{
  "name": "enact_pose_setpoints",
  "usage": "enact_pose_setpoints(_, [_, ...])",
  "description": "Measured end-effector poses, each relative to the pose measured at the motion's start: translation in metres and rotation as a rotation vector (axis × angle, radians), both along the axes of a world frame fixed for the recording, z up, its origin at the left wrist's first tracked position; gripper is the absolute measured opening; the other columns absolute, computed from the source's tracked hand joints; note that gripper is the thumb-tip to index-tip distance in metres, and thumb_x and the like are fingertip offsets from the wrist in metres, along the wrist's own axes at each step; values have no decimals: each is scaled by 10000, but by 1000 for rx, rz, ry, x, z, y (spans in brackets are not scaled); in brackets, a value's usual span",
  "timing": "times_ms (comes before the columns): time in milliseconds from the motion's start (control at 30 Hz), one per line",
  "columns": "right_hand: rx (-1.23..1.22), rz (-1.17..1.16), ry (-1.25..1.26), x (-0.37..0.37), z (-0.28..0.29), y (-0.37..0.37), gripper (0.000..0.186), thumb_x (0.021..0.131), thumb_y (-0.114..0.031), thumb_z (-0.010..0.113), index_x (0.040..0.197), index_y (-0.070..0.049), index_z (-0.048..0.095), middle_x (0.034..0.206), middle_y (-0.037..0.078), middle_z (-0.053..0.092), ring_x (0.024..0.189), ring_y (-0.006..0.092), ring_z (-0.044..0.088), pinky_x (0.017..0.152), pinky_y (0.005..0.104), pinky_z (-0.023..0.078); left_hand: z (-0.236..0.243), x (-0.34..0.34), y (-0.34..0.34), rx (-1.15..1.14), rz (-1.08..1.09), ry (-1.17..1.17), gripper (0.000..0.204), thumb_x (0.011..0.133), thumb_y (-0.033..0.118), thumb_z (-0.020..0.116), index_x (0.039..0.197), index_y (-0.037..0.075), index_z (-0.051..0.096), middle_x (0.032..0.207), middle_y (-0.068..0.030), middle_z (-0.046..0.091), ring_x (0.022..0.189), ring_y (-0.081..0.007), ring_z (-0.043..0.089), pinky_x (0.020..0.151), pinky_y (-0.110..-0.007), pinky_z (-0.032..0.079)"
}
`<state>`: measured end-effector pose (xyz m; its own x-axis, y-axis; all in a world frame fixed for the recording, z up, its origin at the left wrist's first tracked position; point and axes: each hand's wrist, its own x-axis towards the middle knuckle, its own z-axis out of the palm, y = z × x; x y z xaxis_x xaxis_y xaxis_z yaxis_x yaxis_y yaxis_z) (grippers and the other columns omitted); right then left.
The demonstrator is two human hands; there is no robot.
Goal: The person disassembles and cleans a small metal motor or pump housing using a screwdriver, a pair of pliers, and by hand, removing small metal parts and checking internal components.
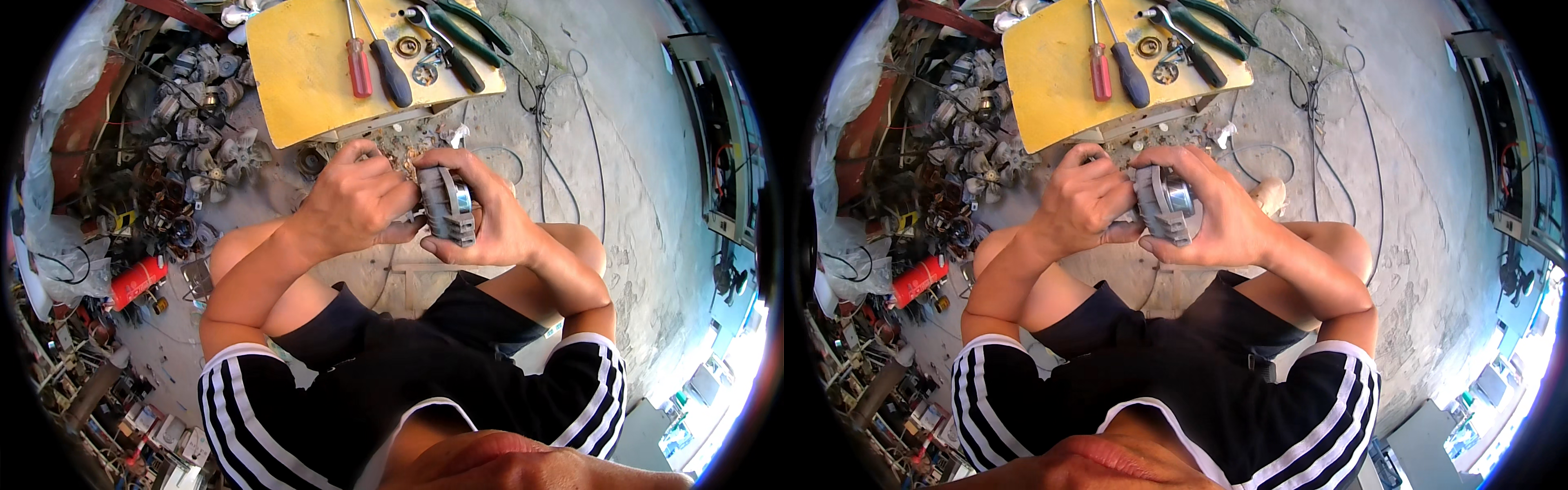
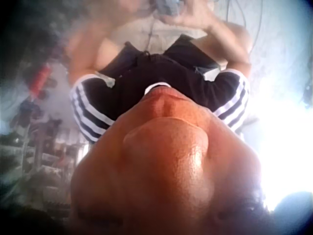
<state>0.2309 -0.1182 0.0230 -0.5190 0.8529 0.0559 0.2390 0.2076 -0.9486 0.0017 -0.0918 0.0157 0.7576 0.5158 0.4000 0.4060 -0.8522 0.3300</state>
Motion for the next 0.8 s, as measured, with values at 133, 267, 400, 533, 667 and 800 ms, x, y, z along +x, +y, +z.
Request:
enact_pose_setpoints(133, [-106, 5, 82, -1, 0, 4, 788, 635, -198, 839, 1334, -53, 508, 1230, 146, 577, 1135, 302, 584, 982, 397, 475, 0, -3, 3, 2, -14, -17, 316, 675, 302, 793, 767, 95, 572, 649, -3, 543, 658, -179, 574, 807, -388, 475])
enact_pose_setpoints(267, [-203, -10, 127, -3, 4, 3, 774, 639, -181, 848, 1328, -58, 518, 1219, 128, 588, 1119, 271, 607, 975, 367, 482, 1, -2, 7, 31, -26, -50, 363, 724, 377, 745, 711, 77, 540, 631, -33, 530, 632, -216, 562, 822, -420, 474])
enact_pose_setpoints(400, [84, 11, 27, -2, 4, 5, 770, 633, -174, 845, 1324, -57, 525, 1233, 129, 592, 1114, 267, 609, 959, 365, 486, -10, -2, 7, 86, -18, -85, 329, 697, 316, 780, 762, 97, 543, 606, -4, 511, 641, -189, 561, 813, -395, 475])
enact_pose_setpoints(533, [-19, -486, 202, 65, 8, 31, 845, 665, -176, 847, 1399, -39, 452, 1135, 91, 632, 999, 190, 644, 830, 361, 550, -12, -94, 48, -991, 337, -530, 331, 955, 368, 594, 809, 71, 564, 650, -42, 550, 680, -225, 593, 754, -391, 481])
enact_pose_setpoints(667, [207, -419, -77, 57, -8, 43, 848, 685, -393, 841, 1393, -81, 494, 1208, 156, 595, 1080, 265, 616, 914, 368, 539, -47, -45, 30, -400, 189, -75, 458, 1000, 463, 477, 839, 48, 584, 649, -116, 573, 641, -291, 563, 643, -339, 440])
enact_pose_setpoints(800, [77, -312, -51, 32, -3, 44, 783, 711, -363, 813, 1382, -97, 508, 1215, 114, 585, 1099, 227, 583, 943, 353, 479, -45, -23, 12, -438, 178, 229, 390, 923, 435, 566, 915, 49, 626, 686, -136, 611, 751, -327, 622, 781, -409, 447])
